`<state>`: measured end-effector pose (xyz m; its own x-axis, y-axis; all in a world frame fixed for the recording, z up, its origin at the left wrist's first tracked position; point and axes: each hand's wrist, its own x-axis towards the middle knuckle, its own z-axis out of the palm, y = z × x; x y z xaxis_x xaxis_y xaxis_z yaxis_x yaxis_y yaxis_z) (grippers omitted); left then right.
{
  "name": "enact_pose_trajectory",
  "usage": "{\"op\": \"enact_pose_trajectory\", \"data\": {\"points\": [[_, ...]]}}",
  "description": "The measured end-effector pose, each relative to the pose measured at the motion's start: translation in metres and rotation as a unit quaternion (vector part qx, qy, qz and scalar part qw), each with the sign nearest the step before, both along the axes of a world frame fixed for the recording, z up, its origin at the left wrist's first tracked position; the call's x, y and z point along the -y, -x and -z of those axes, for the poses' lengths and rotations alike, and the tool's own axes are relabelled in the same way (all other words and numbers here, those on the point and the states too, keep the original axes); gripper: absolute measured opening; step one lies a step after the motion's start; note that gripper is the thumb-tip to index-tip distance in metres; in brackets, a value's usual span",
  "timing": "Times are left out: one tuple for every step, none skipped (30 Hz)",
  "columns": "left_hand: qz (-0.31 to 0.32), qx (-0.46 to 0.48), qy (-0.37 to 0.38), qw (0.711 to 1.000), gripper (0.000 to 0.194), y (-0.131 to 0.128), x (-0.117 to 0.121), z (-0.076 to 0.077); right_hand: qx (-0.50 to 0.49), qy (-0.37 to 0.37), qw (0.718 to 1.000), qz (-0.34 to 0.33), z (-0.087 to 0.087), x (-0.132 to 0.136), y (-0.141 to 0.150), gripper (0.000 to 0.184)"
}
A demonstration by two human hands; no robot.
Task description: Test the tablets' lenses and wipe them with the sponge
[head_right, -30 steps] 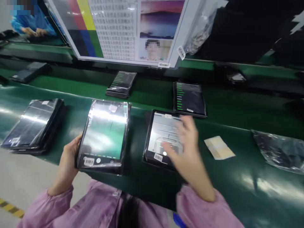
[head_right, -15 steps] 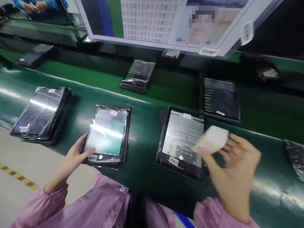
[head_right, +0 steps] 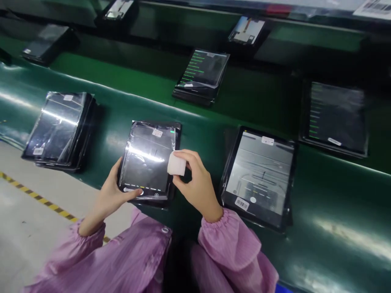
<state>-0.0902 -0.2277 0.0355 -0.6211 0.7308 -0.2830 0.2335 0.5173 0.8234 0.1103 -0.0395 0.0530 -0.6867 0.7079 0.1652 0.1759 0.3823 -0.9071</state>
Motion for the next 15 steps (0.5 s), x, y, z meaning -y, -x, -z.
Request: {"op": "enact_pose_trajectory", "data": {"points": [[0.001,-0.005,0.003,1.000,0.117,0.000,0.000,-0.001,0.001,0.000,1.000,0.000,0.000,0.001,0.000,0.051],[0.007,-0.002,0.001,1.000,0.117,0.000,0.001,-0.001,0.002,-0.001,1.000,0.001,-0.001,0.001,0.000,0.052],[0.015,0.008,-0.008,1.000,0.115,0.001,0.002,-0.001,0.001,-0.002,1.000,0.001,-0.001,0.001,-0.001,0.052],[0.023,0.019,-0.023,0.999,0.111,0.002,0.003,-0.001,0.000,-0.003,1.000,0.001,0.000,0.001,-0.001,0.053],[0.031,0.028,-0.040,0.998,0.105,0.003,0.005,-0.001,-0.001,-0.006,1.000,0.000,0.000,0.001,-0.001,0.053],[0.039,0.035,-0.054,0.997,0.099,0.005,0.007,0.000,-0.001,-0.008,1.000,-0.001,0.001,0.000,0.000,0.053],[0.046,0.037,-0.062,0.996,0.093,0.007,0.008,0.002,0.002,-0.011,1.000,-0.003,0.002,0.000,0.000,0.052],[0.053,0.037,-0.063,0.996,0.090,0.009,0.009,0.003,0.006,-0.015,1.000,-0.004,0.003,0.001,0.001,0.052],[0.059,0.034,-0.061,0.996,0.087,0.011,0.010,0.003,0.012,-0.020,1.000,-0.006,0.003,0.001,0.002,0.052],[0.064,0.031,-0.055,0.996,0.085,0.014,0.010,0.003,0.018,-0.026,0.999,-0.007,0.002,0.002,0.003,0.052],[0.067,0.025,-0.045,0.996,0.082,0.017,0.010,0.002,0.024,-0.035,0.999,-0.009,0.000,0.004,0.003,0.052],[0.068,0.013,-0.032,0.997,0.078,0.021,0.010,-0.001,0.028,-0.046,0.998,-0.012,-0.005,0.005,0.002,0.052],[0.072,-0.005,-0.011,0.997,0.075,0.026,0.009,-0.005,0.033,-0.060,0.998,-0.012,-0.011,0.005,-0.001,0.051],[0.079,-0.037,0.017,0.996,0.072,0.032,0.009,-0.012,0.037,-0.081,0.996,-0.007,-0.019,0.004,-0.007,0.051],[0.084,-0.087,0.046,0.992,0.069,0.039,0.008,-0.019,0.043,-0.110,0.993,0.009,-0.029,0.002,-0.017,0.051]]}}
